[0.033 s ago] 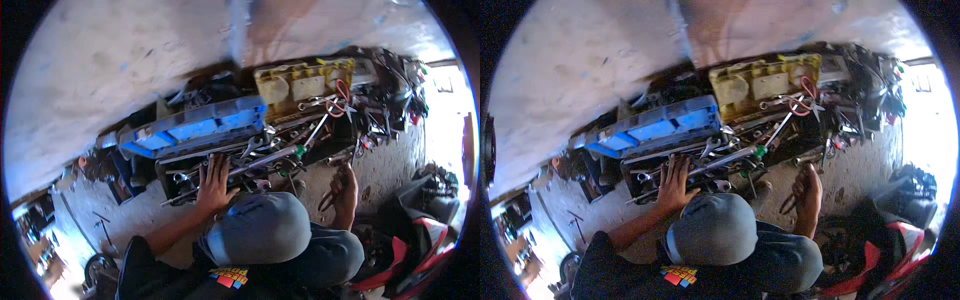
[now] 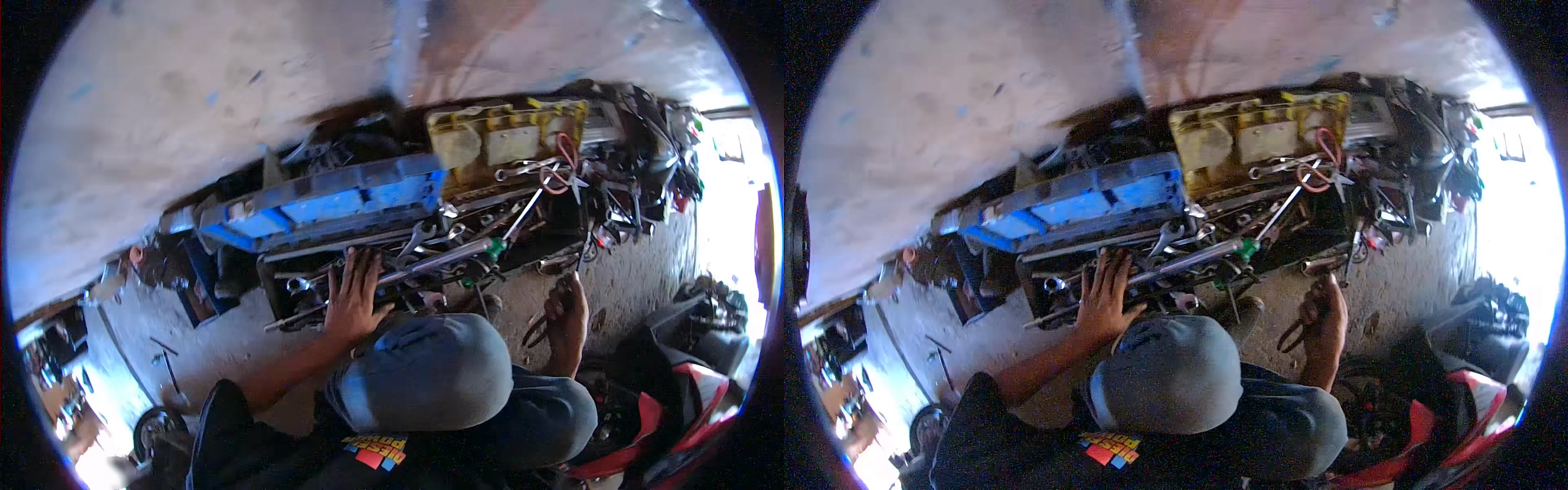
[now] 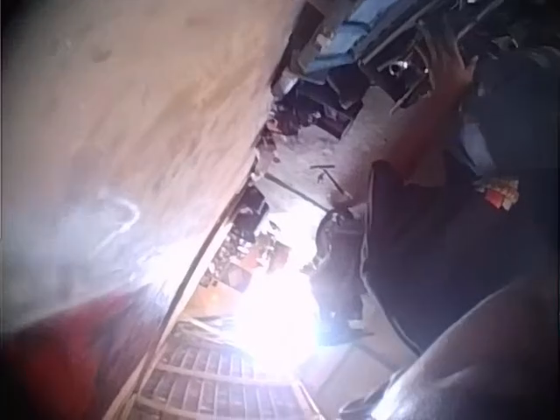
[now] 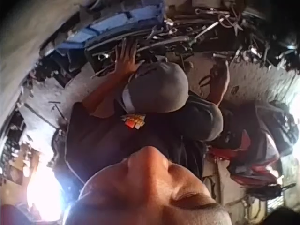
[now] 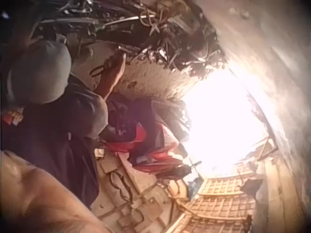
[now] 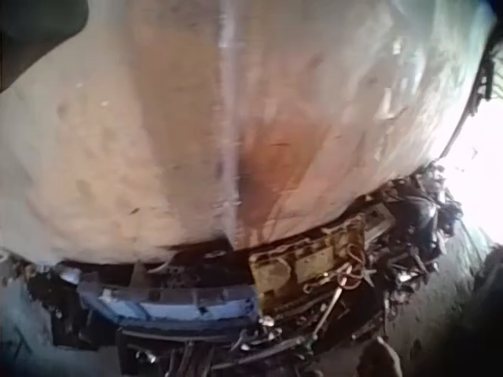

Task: Working on the engine and mechanical components of a motorcycle using various tools.

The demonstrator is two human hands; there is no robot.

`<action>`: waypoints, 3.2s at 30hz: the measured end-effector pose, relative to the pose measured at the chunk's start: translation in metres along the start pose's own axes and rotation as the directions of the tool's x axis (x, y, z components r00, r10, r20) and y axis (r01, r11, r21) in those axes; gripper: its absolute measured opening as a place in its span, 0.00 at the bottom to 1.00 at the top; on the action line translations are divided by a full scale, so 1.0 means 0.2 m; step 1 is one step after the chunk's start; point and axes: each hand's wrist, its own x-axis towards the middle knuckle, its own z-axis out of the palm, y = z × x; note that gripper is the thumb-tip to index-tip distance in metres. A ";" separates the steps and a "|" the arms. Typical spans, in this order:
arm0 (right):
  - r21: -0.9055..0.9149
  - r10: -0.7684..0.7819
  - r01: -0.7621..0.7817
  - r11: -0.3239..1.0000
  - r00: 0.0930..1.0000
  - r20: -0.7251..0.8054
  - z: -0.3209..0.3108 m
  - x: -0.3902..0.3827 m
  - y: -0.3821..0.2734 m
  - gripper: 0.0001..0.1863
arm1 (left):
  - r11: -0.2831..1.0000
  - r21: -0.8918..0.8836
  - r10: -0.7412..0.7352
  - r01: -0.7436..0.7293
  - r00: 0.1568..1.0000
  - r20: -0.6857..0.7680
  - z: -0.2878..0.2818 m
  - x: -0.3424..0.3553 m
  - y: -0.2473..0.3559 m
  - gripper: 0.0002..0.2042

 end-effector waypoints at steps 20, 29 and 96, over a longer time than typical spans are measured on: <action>0.048 0.146 -0.155 0.987 0.976 0.161 0.23 0.19 0.15 0.09 | 0.985 -0.110 -0.151 0.136 0.979 -0.140 0.10 -0.15 -0.17 0.31; 0.102 0.150 -0.178 0.979 0.961 0.233 0.23 0.21 0.19 0.07 | 0.989 -0.102 -0.125 0.110 0.981 -0.146 0.11 -0.16 -0.18 0.33; -0.631 0.016 0.069 0.773 0.992 0.128 -0.04 0.38 -0.13 0.17 | 0.954 0.027 -0.300 0.299 0.950 0.087 -0.15 0.11 -0.04 0.46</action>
